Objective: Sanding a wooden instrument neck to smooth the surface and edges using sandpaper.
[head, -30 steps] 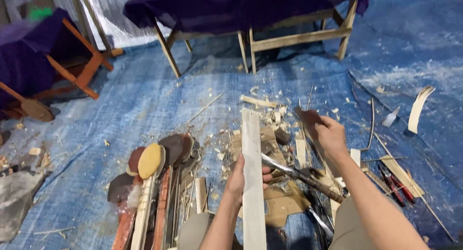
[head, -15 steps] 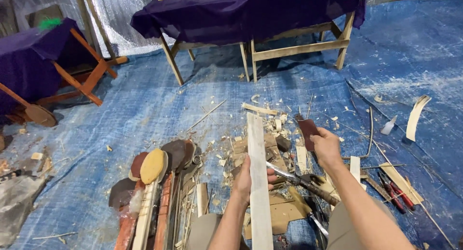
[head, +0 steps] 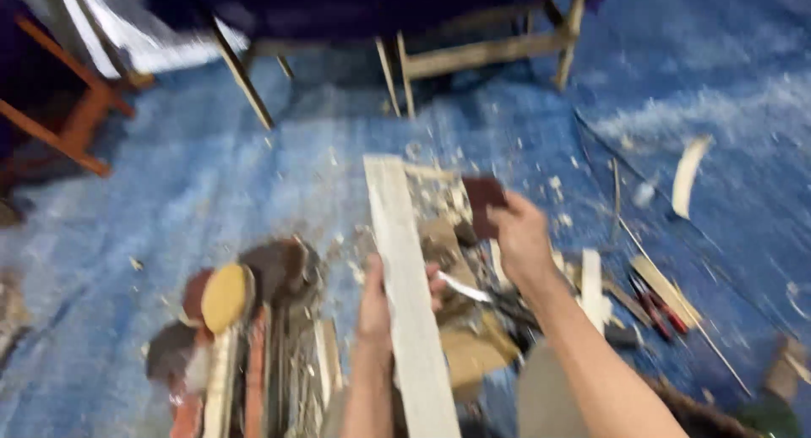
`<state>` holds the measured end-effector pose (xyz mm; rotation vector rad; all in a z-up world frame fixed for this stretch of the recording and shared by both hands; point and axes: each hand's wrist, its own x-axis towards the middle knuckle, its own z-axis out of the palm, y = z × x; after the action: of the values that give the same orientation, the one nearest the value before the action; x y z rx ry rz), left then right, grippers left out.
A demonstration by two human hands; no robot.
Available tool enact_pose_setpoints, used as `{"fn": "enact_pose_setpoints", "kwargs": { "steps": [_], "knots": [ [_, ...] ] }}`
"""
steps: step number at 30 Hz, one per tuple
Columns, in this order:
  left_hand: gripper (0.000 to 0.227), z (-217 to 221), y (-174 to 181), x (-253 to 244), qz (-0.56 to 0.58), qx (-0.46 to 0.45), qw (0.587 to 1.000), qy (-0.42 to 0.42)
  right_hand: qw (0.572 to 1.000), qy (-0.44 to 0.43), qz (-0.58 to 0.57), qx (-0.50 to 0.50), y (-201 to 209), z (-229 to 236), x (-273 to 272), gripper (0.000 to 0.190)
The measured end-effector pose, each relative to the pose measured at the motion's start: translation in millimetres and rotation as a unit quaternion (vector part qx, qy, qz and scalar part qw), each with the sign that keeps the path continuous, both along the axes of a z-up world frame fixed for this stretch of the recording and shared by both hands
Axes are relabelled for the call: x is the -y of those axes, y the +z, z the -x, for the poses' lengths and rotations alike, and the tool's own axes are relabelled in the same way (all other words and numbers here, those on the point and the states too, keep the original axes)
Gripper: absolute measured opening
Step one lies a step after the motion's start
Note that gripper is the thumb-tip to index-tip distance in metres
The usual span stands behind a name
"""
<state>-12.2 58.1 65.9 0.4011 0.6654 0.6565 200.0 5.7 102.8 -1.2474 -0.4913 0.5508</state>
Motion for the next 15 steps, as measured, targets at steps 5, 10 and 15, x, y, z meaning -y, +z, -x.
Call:
{"fn": "enact_pose_setpoints", "kwargs": {
  "steps": [5,10,15],
  "knots": [
    [0.078,3.5,-38.4,-14.2,0.007,0.034,0.999,-0.021,0.994,0.024,0.095,0.045,-63.4,-18.1,-10.3,0.032],
    [0.077,12.8,-31.5,-18.4,0.006,0.068,0.998,0.008,0.991,0.027,0.13,0.033,-61.2,-20.6,-5.0,0.033],
    [0.074,22.6,-21.0,-6.4,-0.017,0.069,0.997,-0.024,0.985,-0.022,0.127,0.115,-26.1,19.3,27.3,0.031]
  ]
}}
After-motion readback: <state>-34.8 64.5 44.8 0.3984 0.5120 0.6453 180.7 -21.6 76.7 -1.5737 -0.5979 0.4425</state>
